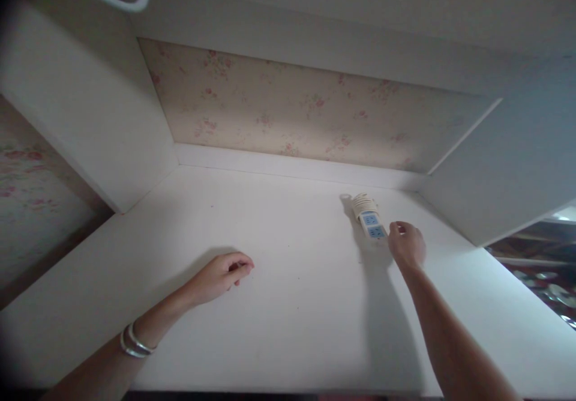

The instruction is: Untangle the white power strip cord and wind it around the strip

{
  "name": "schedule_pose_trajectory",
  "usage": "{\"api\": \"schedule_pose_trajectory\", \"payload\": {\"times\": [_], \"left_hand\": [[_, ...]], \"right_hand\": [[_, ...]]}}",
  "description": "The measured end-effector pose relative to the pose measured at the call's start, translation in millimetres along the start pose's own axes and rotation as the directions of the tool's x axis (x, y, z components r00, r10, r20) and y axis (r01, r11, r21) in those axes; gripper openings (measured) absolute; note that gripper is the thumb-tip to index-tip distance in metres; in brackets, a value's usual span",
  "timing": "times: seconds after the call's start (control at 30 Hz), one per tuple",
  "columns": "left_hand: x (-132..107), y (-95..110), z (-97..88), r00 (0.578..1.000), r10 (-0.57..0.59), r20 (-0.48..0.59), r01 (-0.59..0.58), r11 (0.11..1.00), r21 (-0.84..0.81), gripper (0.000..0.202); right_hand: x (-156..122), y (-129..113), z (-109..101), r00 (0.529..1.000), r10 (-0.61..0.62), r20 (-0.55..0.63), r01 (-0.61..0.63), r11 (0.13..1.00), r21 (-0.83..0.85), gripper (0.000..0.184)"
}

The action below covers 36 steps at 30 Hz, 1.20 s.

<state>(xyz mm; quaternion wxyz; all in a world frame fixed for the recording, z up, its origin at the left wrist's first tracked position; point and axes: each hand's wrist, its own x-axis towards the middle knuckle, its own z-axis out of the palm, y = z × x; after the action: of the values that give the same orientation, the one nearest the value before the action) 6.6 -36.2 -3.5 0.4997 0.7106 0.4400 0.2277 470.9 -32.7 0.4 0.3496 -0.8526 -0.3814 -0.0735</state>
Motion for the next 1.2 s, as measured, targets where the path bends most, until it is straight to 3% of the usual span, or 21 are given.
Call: {"api": "schedule_pose_trajectory", "payload": {"times": [0.07, 0.13, 0.2, 0.27, 0.3, 0.37, 0.43, 0.5, 0.53, 0.7, 0.9, 1.2], "left_hand": [[-0.2, -0.3, 0.5, 1.0, -0.002, -0.004, 0.002, 1.0, -0.011, 0.03], [-0.4, -0.4, 1.0, 1.0, -0.005, -0.004, 0.005, 1.0, -0.019, 0.03], [-0.5, -0.2, 1.0, 1.0, -0.014, 0.0, 0.014, 0.999, -0.033, 0.03], [-0.4, 0.3, 0.7, 1.0, -0.031, 0.003, 0.031, 0.998, -0.063, 0.03], [-0.2, 0.6, 0.5, 0.999, -0.039, 0.001, 0.039, 0.996, -0.086, 0.03], [0.5, 0.5, -0.2, 0.999, -0.05, -0.004, 0.049, 0.99, -0.13, 0.029], [1.7, -0.7, -1.0, 0.998, -0.063, -0.021, 0.059, 0.988, -0.144, 0.027], [3.3, -3.5, -1.6, 0.997, -0.066, -0.046, 0.061, 0.992, -0.114, 0.022], [4.1, -5.3, -1.8, 0.997, -0.055, -0.062, 0.049, 0.994, -0.095, 0.02], [7.2, -14.9, -0.8, 0.988, 0.082, -0.13, -0.089, 0.995, -0.05, 0.032], [9.4, -14.6, -1.3, 0.993, 0.084, -0.078, -0.091, 0.991, -0.094, 0.031], [6.0, 1.4, -7.7, 0.997, 0.029, -0.071, -0.042, 0.978, -0.204, 0.025]], "right_hand": [[-17.5, -12.1, -7.5, 0.996, -0.051, -0.068, 0.052, 0.999, 0.013, 0.038], [-44.7, -32.2, -11.1, 0.992, -0.115, -0.052, 0.121, 0.986, 0.117, 0.039], [-81.1, -60.6, -10.0, 0.986, -0.138, 0.088, 0.104, 0.942, 0.32, 0.039], [-122.6, -95.9, -5.3, 0.94, -0.203, 0.276, 0.034, 0.858, 0.513, 0.037], [-143.3, -115.0, -2.1, 0.881, -0.266, 0.391, -0.019, 0.807, 0.59, 0.037], [-180.9, -153.4, 5.6, 0.717, -0.381, 0.583, -0.167, 0.719, 0.675, 0.035], [-210.2, -187.8, 14.9, 0.561, -0.488, 0.669, -0.282, 0.646, 0.709, 0.032], [-230.4, -213.2, 26.2, 0.474, -0.554, 0.685, -0.361, 0.587, 0.724, 0.03], [-237.6, -221.6, 32.3, 0.459, -0.569, 0.683, -0.387, 0.564, 0.73, 0.029], [-251.5, -225.5, 55.4, 0.539, -0.548, 0.64, -0.346, 0.548, 0.761, 0.027], [-244.6, -213.3, 56.5, 0.48, -0.556, 0.678, -0.381, 0.564, 0.733, 0.027], [-243.1, -213.5, 55.5, 0.474, -0.572, 0.67, -0.366, 0.564, 0.74, 0.026]]}}
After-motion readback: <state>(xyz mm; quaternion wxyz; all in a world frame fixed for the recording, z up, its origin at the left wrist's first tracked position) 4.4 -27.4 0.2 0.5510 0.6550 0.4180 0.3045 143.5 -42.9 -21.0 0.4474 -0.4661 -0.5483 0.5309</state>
